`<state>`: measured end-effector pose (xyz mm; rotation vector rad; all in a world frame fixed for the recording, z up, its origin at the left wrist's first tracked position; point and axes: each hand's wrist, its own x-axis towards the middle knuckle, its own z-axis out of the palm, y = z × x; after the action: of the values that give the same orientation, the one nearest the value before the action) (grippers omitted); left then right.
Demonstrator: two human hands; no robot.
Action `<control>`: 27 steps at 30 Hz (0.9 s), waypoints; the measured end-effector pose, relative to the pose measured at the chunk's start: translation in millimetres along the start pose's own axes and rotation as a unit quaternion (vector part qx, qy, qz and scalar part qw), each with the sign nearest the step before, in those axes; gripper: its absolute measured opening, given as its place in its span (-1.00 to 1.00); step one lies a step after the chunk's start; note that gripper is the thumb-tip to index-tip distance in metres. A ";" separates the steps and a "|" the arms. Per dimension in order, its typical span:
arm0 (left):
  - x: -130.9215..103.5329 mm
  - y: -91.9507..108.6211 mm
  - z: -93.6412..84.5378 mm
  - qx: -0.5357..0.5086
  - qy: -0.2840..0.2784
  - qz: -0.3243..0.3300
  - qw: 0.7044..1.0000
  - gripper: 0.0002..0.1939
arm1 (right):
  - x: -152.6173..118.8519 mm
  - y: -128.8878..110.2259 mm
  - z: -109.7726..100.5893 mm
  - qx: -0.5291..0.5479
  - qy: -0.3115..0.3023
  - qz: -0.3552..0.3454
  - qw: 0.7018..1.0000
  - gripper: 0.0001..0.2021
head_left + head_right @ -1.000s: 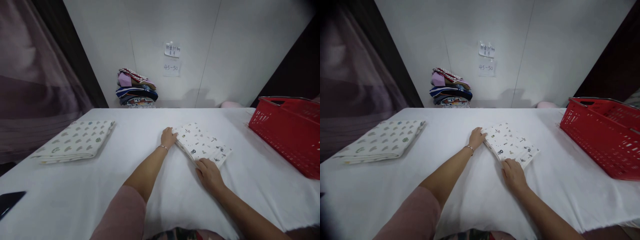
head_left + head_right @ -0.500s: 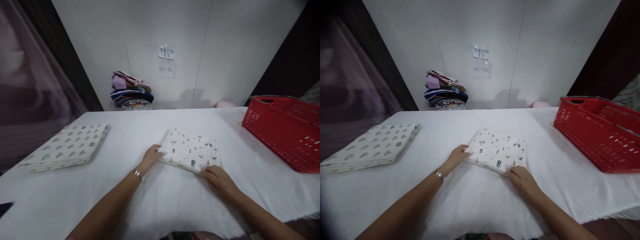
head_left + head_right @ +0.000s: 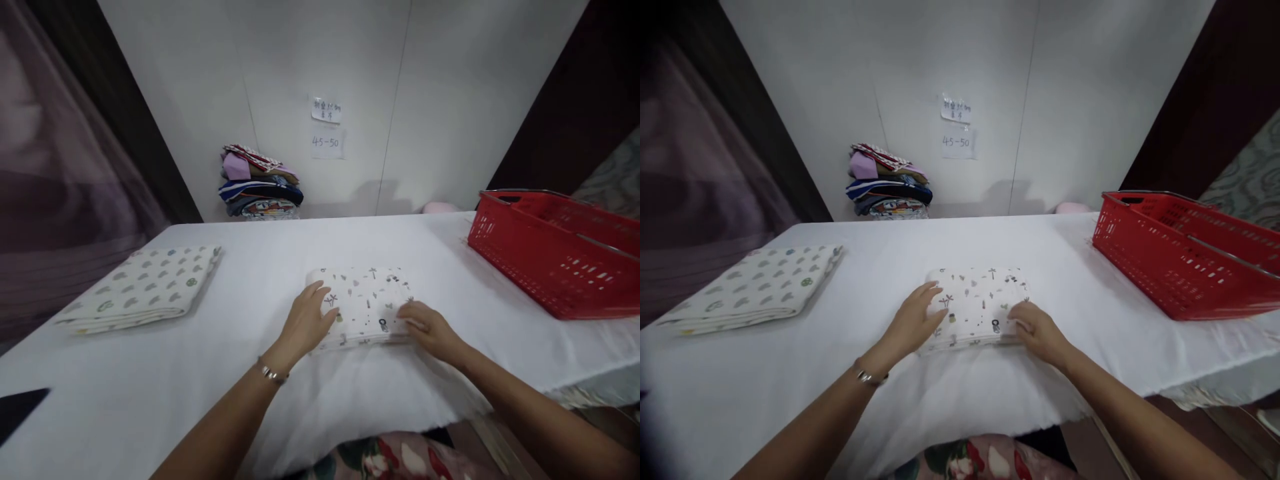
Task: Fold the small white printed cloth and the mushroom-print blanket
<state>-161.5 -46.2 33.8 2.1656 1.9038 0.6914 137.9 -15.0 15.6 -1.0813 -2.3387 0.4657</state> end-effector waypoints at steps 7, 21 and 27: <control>22.3 -1.3 54.6 0.097 -0.050 0.014 0.994 -0.44 | 60.6 24.4 26.6 -0.176 -0.011 0.092 0.980 -0.49; 47.7 -6.2 45.5 0.074 -0.092 -0.040 0.992 -0.35 | 56.2 39.5 46.6 -0.259 -0.071 0.129 0.955 -0.48; 67.7 -20.4 58.7 0.093 -0.021 -0.072 0.993 -0.37 | 53.1 40.0 47.5 -0.262 -0.073 0.131 0.953 -0.47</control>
<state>-148.2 32.9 -11.1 2.1002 2.1532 0.4541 105.1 46.9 -26.4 -1.6637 -2.5306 0.0023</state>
